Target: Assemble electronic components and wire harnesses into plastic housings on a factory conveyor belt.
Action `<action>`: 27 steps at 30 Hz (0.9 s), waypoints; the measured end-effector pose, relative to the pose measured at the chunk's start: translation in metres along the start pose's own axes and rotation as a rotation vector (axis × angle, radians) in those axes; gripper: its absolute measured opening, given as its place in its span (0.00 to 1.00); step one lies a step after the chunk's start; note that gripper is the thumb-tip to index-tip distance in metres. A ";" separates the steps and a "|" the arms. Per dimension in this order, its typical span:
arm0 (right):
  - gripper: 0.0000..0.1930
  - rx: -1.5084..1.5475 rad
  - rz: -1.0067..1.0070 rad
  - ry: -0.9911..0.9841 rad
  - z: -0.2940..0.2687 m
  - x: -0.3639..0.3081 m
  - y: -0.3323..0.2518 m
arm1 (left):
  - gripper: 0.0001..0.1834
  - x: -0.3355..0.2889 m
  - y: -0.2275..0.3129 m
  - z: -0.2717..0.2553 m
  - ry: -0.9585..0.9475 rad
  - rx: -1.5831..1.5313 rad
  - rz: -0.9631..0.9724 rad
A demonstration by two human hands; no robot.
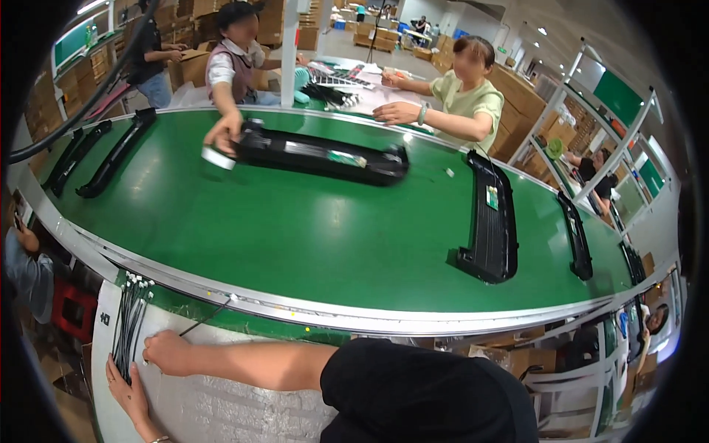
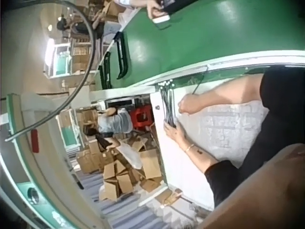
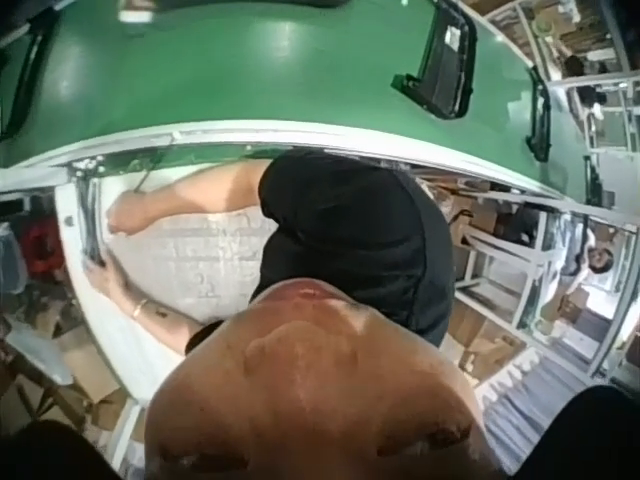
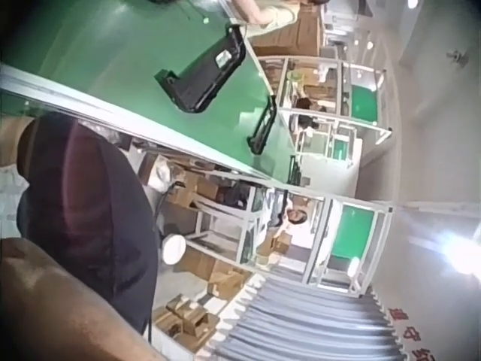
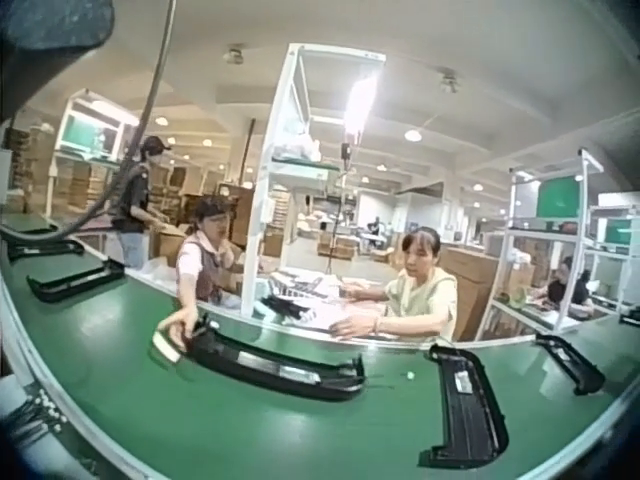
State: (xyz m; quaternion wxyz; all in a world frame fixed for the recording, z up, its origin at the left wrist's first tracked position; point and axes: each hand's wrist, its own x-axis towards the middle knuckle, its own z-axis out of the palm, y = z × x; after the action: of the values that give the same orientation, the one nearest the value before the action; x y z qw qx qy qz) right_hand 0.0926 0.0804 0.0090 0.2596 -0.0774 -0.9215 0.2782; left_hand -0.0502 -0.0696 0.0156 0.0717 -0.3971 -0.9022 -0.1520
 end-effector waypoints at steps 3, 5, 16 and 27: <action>0.05 -0.015 -0.014 -0.021 0.005 0.004 -0.001 | 0.29 0.001 -0.002 0.002 0.058 -0.077 0.023; 0.06 -0.020 -0.006 -0.029 0.007 0.003 -0.001 | 0.27 -0.001 0.010 -0.006 0.018 -0.020 -0.029; 0.05 -0.010 0.019 -0.044 0.006 0.002 -0.008 | 0.21 -0.015 -0.013 0.010 0.165 -0.007 0.255; 0.06 -0.006 0.013 -0.039 -0.011 -0.003 -0.001 | 0.20 -0.006 0.037 -0.007 0.087 -0.028 -0.147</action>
State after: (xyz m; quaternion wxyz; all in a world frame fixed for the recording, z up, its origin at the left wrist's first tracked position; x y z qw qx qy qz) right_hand 0.1010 0.0842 0.0155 0.2395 -0.0787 -0.9268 0.2784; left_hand -0.0187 -0.0529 0.0288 0.0940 -0.3240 -0.9228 -0.1863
